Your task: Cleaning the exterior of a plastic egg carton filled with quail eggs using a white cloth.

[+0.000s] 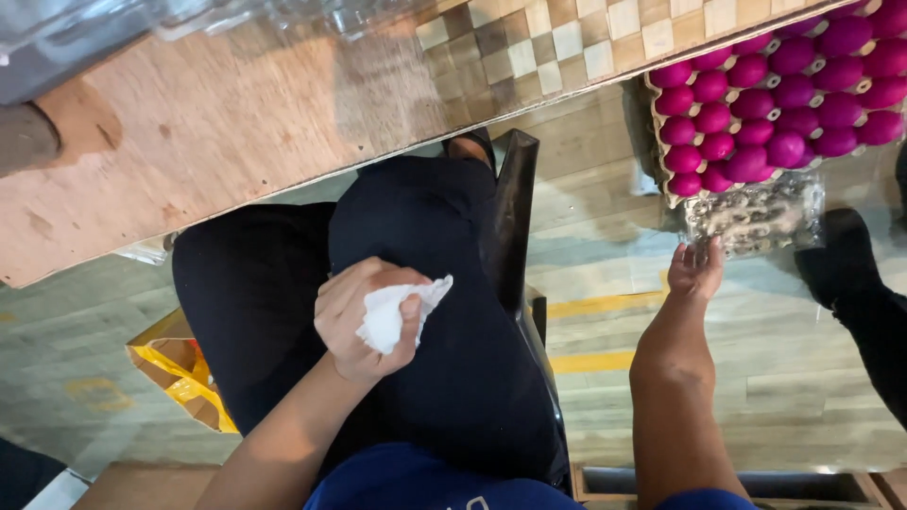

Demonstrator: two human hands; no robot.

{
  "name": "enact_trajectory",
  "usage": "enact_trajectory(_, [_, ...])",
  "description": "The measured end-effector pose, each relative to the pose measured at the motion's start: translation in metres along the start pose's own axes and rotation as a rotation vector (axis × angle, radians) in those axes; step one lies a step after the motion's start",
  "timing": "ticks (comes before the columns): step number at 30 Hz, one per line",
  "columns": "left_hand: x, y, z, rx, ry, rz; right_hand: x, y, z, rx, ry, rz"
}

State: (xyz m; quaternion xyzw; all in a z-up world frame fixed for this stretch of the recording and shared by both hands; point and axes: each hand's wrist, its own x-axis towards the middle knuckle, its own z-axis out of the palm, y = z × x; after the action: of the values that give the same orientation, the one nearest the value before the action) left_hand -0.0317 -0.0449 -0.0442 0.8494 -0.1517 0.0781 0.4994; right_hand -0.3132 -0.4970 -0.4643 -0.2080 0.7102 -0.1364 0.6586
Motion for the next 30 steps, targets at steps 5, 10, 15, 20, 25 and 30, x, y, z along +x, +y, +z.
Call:
enact_trajectory(5, [0.005, 0.003, 0.0, -0.01, 0.011, 0.016, 0.029, 0.011, -0.015, 0.149, -0.025, 0.046])
enact_trajectory(10, [0.004, 0.005, -0.001, 0.01, 0.012, 0.048, 0.012, 0.026, -0.018, 0.305, -0.023, 0.041])
enact_trajectory(15, [0.001, 0.01, -0.003, 0.009, 0.026, 0.027, -0.013, 0.038, -0.065, 0.3, -0.116, 0.041])
enact_trajectory(20, [0.002, 0.014, -0.005, -0.031, 0.052, 0.046, -0.046, 0.044, -0.113, 0.233, -0.104, 0.033])
enact_trajectory(25, [-0.019, -0.004, -0.008, -0.055, 0.045, 0.039, -0.099, 0.036, -0.115, 0.388, -0.105, 0.06])
enact_trajectory(30, [-0.01, 0.011, -0.013, -0.09, 0.089, 0.068, -0.156, 0.022, -0.085, 0.362, -0.2, 0.063])
